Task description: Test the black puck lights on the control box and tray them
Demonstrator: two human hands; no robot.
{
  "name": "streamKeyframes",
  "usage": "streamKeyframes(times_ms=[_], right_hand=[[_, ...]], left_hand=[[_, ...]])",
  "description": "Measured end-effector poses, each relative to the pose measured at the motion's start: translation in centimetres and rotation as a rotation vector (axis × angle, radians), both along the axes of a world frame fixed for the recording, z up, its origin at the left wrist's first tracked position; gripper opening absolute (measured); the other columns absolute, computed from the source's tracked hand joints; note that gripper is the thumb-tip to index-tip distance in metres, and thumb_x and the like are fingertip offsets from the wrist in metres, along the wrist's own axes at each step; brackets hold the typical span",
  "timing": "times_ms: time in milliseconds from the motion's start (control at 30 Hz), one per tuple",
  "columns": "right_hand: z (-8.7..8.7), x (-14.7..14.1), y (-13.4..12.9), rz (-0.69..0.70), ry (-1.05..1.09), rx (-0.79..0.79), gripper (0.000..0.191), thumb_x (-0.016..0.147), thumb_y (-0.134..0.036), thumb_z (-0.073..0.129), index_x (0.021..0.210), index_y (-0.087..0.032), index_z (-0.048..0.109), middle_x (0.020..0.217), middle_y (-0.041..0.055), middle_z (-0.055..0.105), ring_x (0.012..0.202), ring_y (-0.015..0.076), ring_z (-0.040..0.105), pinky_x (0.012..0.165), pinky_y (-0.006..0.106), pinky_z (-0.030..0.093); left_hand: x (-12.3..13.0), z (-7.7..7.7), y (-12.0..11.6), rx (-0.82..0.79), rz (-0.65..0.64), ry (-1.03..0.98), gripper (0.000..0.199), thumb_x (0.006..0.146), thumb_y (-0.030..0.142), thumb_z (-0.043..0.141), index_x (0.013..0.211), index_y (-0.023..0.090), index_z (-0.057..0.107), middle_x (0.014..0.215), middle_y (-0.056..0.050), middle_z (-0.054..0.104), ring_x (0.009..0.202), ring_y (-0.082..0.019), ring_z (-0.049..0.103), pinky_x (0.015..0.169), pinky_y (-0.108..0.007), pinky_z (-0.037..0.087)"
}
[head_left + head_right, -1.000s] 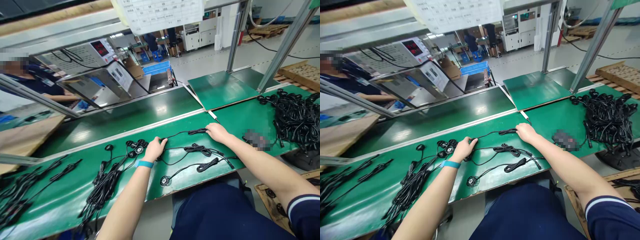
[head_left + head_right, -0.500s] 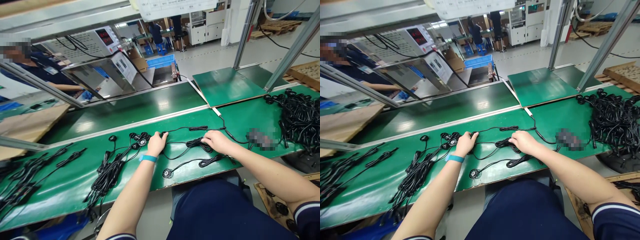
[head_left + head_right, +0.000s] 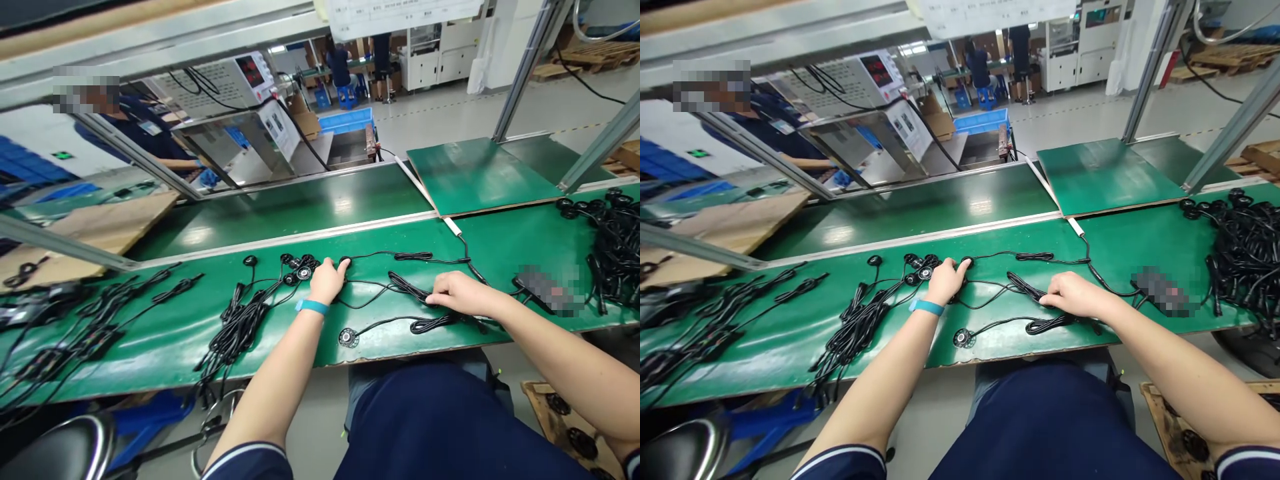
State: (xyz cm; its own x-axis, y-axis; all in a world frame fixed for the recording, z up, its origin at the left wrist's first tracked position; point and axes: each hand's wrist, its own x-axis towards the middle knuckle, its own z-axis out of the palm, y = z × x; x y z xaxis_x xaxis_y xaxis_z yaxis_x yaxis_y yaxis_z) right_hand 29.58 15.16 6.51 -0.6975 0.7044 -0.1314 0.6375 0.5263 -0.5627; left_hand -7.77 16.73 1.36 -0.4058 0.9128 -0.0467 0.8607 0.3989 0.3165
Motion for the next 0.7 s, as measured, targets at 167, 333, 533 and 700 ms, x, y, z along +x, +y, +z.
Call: streamKeyframes(times_ms=[167,333,533,700], right_hand=[[-0.9,-0.3,-0.6,-0.169,-0.177,-0.034,0.007,0.090,-0.025,0.068,0.095,-0.020,0.069,0.086,0.0039,0.070,0.078,0.0195,0.063,0.068,0.027,0.040],[-0.3,-1.5,-1.3,-0.156,-0.253,-0.019,0.010,0.085,-0.018,0.069,0.091,-0.020,0.061,0.081,0.0035,0.066,0.076,0.0193,0.061,0.062,0.027,0.034],[0.0,-1.6,0.0,-0.336,-0.071,0.204,0.015,0.089,-0.016,0.059,0.103,-0.020,0.058,0.102,0.0051,0.063,0.080,0.0165,0.058,0.076,0.027,0.042],[-0.5,-1.7,1.9,-0.384,-0.267,0.208,0.012,0.097,-0.030,0.062,0.097,-0.018,0.065,0.095,0.0088,0.067,0.086,0.0225,0.061,0.075,0.031,0.043]], left_hand=[[-0.1,-0.1,-0.3,0.018,0.004,0.001,0.061,0.096,0.066,0.047,0.122,0.012,0.061,0.110,-0.023,0.074,0.110,-0.037,0.070,0.089,-0.041,0.052],[0.0,-0.1,-0.4,0.029,0.018,-0.004,0.063,0.096,0.067,0.045,0.123,0.012,0.061,0.111,-0.025,0.074,0.111,-0.039,0.069,0.089,-0.043,0.052],[0.1,-0.4,-0.4,0.044,0.047,0.008,0.066,0.095,0.069,0.041,0.121,0.013,0.063,0.113,-0.026,0.073,0.112,-0.040,0.069,0.092,-0.046,0.052],[0.2,-0.1,-0.4,0.021,0.070,-0.008,0.066,0.096,0.069,0.040,0.121,0.013,0.063,0.110,-0.026,0.073,0.110,-0.041,0.069,0.091,-0.048,0.052]])
